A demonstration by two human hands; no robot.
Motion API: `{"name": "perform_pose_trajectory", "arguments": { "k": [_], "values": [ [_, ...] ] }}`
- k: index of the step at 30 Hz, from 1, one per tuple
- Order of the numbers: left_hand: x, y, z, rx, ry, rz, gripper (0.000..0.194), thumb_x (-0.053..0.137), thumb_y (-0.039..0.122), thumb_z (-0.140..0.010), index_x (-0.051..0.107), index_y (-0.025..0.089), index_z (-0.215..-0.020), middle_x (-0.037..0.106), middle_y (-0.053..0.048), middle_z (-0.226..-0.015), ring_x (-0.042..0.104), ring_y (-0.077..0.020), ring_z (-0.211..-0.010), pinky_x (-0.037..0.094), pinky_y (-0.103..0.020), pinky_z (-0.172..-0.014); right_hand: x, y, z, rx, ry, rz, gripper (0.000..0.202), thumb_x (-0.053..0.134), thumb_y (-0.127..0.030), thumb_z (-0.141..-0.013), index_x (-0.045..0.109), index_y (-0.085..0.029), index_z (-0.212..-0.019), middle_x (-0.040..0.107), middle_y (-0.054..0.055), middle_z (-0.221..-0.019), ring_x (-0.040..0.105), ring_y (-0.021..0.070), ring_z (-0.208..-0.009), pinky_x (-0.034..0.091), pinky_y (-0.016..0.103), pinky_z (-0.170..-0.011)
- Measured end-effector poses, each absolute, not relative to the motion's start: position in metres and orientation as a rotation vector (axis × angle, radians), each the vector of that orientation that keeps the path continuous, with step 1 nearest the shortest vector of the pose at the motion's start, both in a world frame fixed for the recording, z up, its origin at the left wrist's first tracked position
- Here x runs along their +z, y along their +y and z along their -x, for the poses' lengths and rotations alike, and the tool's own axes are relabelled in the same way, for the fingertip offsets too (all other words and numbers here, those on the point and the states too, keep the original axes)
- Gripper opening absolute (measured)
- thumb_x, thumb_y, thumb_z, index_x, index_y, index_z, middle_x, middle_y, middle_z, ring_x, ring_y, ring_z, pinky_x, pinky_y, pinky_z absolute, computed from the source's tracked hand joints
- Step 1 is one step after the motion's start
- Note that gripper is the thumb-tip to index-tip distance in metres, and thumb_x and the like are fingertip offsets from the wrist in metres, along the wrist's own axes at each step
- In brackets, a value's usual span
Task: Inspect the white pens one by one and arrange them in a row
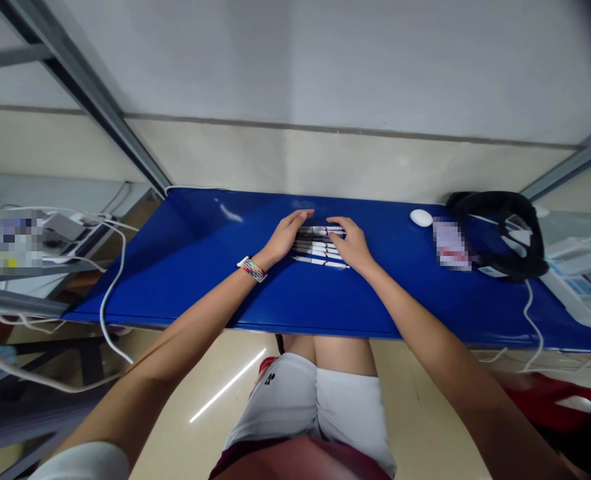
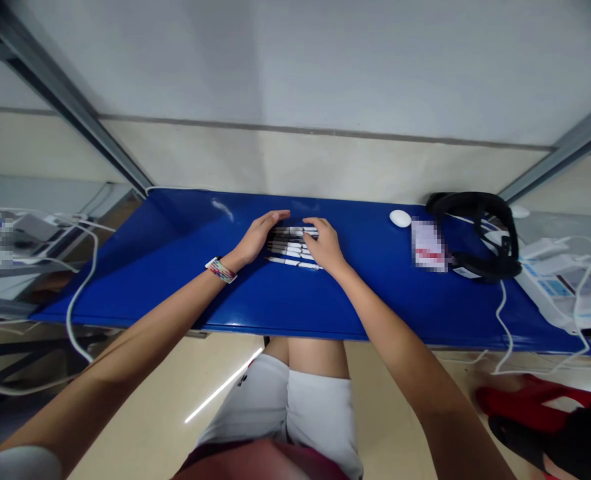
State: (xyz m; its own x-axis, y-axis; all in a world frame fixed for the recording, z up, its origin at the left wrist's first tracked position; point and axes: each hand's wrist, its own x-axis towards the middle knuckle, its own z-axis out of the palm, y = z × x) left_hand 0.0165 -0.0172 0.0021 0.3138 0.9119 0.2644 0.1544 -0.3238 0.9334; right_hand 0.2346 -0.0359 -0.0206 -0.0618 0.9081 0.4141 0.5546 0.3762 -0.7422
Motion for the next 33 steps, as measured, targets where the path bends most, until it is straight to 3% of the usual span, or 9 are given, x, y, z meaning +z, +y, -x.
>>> {"name": "perform_pose_trajectory", "arguments": {
  "k": [10,25,27,30,33],
  "values": [
    [0.004,-0.026,-0.024,1.110,1.020,-1.706,0.040,0.042,0.041,-0.111,0.074,0.019,-0.103,0.077,-0.008,-0.116,0.069,-0.0228,-0.113,0.049,-0.037,-0.110,-0.022,-0.044,-0.228,0.376,-1.824,1.366,0.026,0.058,-0.023,-0.094,0.075,-0.022,-0.113,0.075,0.012,-0.117,0.065,0.0338,-0.116,0.049,0.053,-0.107],
    [0.005,-0.026,-0.020,1.093,1.122,-1.914,0.044,0.039,0.042,-0.111,0.074,0.019,-0.098,0.074,-0.009,-0.105,0.066,-0.0233,-0.104,0.048,-0.037,-0.101,-0.014,-0.050,-0.230,0.174,-1.965,1.353,0.027,0.057,-0.023,-0.099,0.074,-0.019,-0.120,0.076,0.015,-0.122,0.063,0.0365,-0.117,0.049,0.055,-0.106],
    [0.005,-0.025,-0.019,1.114,1.119,-1.917,0.044,0.039,0.043,-0.112,0.074,0.019,-0.099,0.074,-0.009,-0.106,0.066,-0.0232,-0.103,0.047,-0.037,-0.101,-0.007,-0.054,-0.230,0.156,-1.978,1.294,0.023,0.059,-0.022,-0.098,0.075,-0.020,-0.114,0.075,0.014,-0.118,0.063,0.0344,-0.114,0.051,0.051,-0.103],
    [0.003,-0.022,-0.016,1.150,1.130,-1.923,0.045,0.039,0.043,-0.111,0.074,0.018,-0.099,0.074,-0.009,-0.106,0.065,-0.0231,-0.103,0.046,-0.038,-0.101,0.006,-0.063,-0.229,0.176,-2.132,1.121,0.016,0.060,-0.023,-0.099,0.075,-0.022,-0.094,0.071,0.010,-0.096,0.063,0.0283,-0.098,0.053,0.043,-0.091],
    [0.001,-0.019,-0.013,1.173,1.165,-1.928,0.045,0.039,0.044,-0.111,0.074,0.019,-0.099,0.074,-0.009,-0.106,0.065,-0.0231,-0.103,0.046,-0.038,-0.102,0.014,-0.073,-0.224,0.167,-2.380,0.918,0.017,0.064,-0.029,-0.099,0.076,-0.023,-0.090,0.069,0.008,-0.091,0.062,0.0268,-0.094,0.052,0.041,-0.086]
  ]
}}
